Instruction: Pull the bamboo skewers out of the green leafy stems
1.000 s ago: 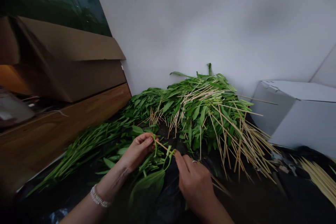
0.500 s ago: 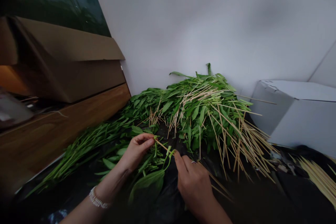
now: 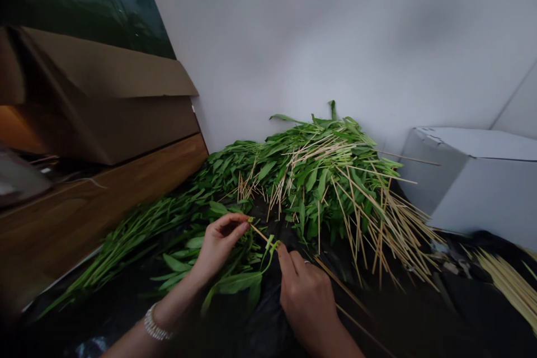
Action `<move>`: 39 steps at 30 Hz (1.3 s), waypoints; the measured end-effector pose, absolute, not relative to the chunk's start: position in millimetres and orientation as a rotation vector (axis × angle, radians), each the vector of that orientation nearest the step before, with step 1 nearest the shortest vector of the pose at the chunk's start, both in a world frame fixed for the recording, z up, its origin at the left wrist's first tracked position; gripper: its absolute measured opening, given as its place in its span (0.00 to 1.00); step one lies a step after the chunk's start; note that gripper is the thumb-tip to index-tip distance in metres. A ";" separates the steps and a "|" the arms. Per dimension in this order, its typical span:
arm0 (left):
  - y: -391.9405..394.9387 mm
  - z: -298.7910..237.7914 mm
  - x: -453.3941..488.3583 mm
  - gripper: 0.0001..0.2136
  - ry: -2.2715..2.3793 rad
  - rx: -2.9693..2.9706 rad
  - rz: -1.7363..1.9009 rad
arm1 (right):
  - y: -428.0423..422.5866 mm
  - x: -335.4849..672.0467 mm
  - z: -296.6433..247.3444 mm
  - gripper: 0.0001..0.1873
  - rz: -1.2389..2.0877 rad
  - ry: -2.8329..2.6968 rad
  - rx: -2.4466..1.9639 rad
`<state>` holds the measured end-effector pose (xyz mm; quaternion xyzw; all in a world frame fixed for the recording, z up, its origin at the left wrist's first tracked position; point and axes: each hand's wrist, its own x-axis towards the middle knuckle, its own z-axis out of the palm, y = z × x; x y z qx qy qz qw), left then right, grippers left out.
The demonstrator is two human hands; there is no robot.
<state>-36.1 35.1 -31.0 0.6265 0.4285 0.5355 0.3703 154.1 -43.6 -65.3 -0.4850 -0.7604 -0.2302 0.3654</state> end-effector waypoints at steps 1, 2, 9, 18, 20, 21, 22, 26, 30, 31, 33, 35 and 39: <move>34.6 -30.2 -35.8 0.09 1.084 1.581 1.357 | -43.7 154.1 -65.0 0.19 -0.592 -1.956 -1.247; 34.2 -29.4 -35.7 0.10 1.065 1.552 1.343 | -43.8 154.0 -64.5 0.19 -0.590 -1.958 -1.248; 37.5 -30.4 -37.6 0.10 0.937 1.335 1.291 | -44.2 153.9 -63.1 0.19 -0.577 -1.960 -1.249; 42.0 -36.9 -40.3 0.10 0.930 1.123 1.265 | -43.9 153.6 -65.7 0.19 -0.584 -1.965 -1.252; 41.6 -35.8 -40.0 0.10 0.926 1.102 1.269 | -44.1 153.4 -65.4 0.19 -0.578 -1.969 -1.248; 41.2 -35.1 -39.7 0.10 0.927 1.095 1.269 | -44.3 153.3 -65.0 0.19 -0.573 -1.972 -1.248; 40.7 -34.4 -39.3 0.10 0.931 1.092 1.267 | -44.4 153.2 -64.5 0.19 -0.568 -1.975 -1.249; 39.0 -34.0 -37.9 0.10 0.958 1.116 1.251 | -44.9 152.5 -63.5 0.20 -0.570 -1.969 -1.240; 38.6 -35.2 -37.6 0.10 0.970 1.158 1.243 | -44.8 151.8 -64.9 0.19 -0.561 -1.973 -1.251; 38.6 -35.1 -37.7 0.10 0.970 1.172 1.236 | -44.7 151.7 -65.4 0.19 -0.559 -1.974 -1.258; 38.5 -34.3 -38.5 0.10 0.972 1.196 1.221 | -44.4 151.9 -66.0 0.19 -0.550 -1.982 -1.263; 38.2 -32.9 -39.6 0.11 0.957 1.204 1.219 | -44.4 152.4 -65.8 0.20 -0.543 -1.986 -1.253; 37.3 -29.6 -41.7 0.12 0.877 1.137 1.190 | -45.2 152.8 -63.5 0.19 -0.544 -1.977 -1.208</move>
